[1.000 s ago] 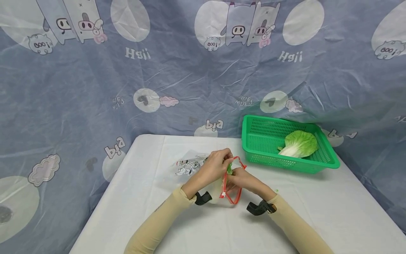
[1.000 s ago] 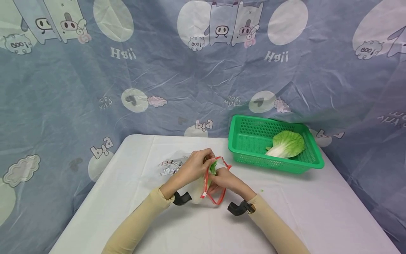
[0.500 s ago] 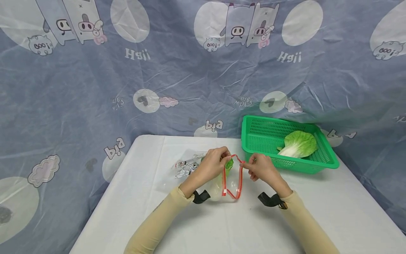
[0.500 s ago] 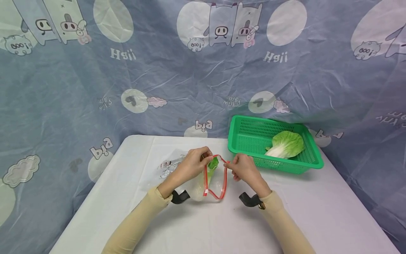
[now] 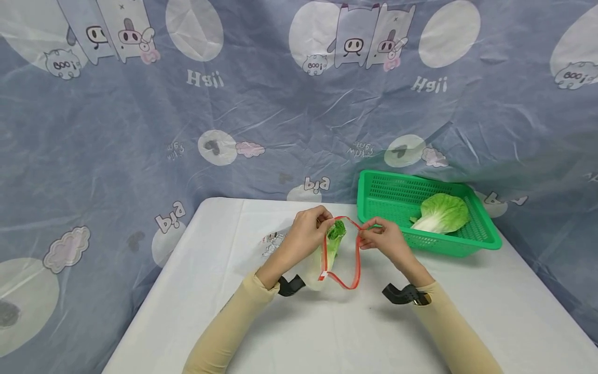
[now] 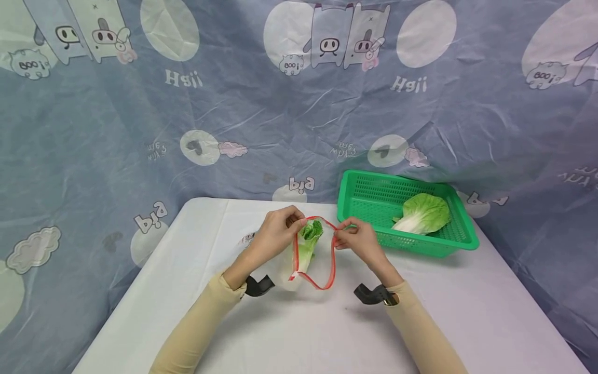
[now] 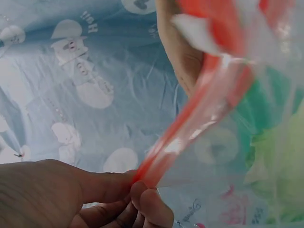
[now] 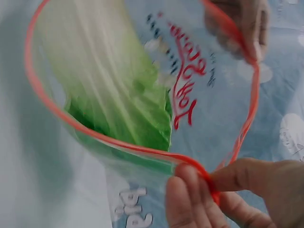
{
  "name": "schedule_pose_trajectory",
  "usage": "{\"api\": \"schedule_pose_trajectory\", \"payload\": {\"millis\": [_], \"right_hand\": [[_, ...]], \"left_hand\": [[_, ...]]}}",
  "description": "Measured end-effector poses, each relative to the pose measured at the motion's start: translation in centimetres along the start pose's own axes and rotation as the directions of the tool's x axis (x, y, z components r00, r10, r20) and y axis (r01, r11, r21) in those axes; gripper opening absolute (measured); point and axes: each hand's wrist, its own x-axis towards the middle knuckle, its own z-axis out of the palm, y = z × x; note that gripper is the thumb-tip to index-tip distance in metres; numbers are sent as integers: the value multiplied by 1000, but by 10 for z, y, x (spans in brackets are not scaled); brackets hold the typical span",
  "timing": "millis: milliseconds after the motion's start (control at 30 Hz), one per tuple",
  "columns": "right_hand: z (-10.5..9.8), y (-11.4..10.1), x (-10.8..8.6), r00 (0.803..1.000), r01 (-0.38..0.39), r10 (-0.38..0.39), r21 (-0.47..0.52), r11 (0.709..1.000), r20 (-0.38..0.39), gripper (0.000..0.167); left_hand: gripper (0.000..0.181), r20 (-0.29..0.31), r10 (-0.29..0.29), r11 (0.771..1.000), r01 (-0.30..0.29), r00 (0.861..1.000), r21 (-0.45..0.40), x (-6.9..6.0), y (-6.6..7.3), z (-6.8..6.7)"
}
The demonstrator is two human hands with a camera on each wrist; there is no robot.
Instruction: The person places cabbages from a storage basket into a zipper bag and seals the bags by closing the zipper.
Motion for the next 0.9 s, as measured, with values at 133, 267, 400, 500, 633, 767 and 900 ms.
{"api": "schedule_pose_trajectory", "payload": {"millis": [133,267,400,500,633,767,900], "right_hand": [[-3,-17,-11,999,-33,34,186,982,-6,21],[-4,-28,-20,999,-29,35,339,940,-13,17],[-3,-34,-25,999,4,14,408,913,-40,16],[-3,-36,-26,998,22,5,424,906,-62,16],[-5,-36,-26,994,40,13,464,885,-110,14],[-9,-35,-26,989,76,-2,488,869,-149,14],[-15,-35,-27,982,134,-50,475,870,-184,15]], "left_hand": [[13,-54,11,998,-14,998,-55,-2,3,-9],[12,-59,24,996,-28,998,-82,-4,4,-12],[14,10,13,1000,-13,1000,-13,-8,7,-11],[22,117,-22,990,5,993,139,-15,12,-12],[32,325,-106,927,-25,940,375,-30,19,-14],[38,473,-141,877,-113,870,468,-38,23,-17],[36,444,-140,878,-95,885,468,-37,22,-24]]}}
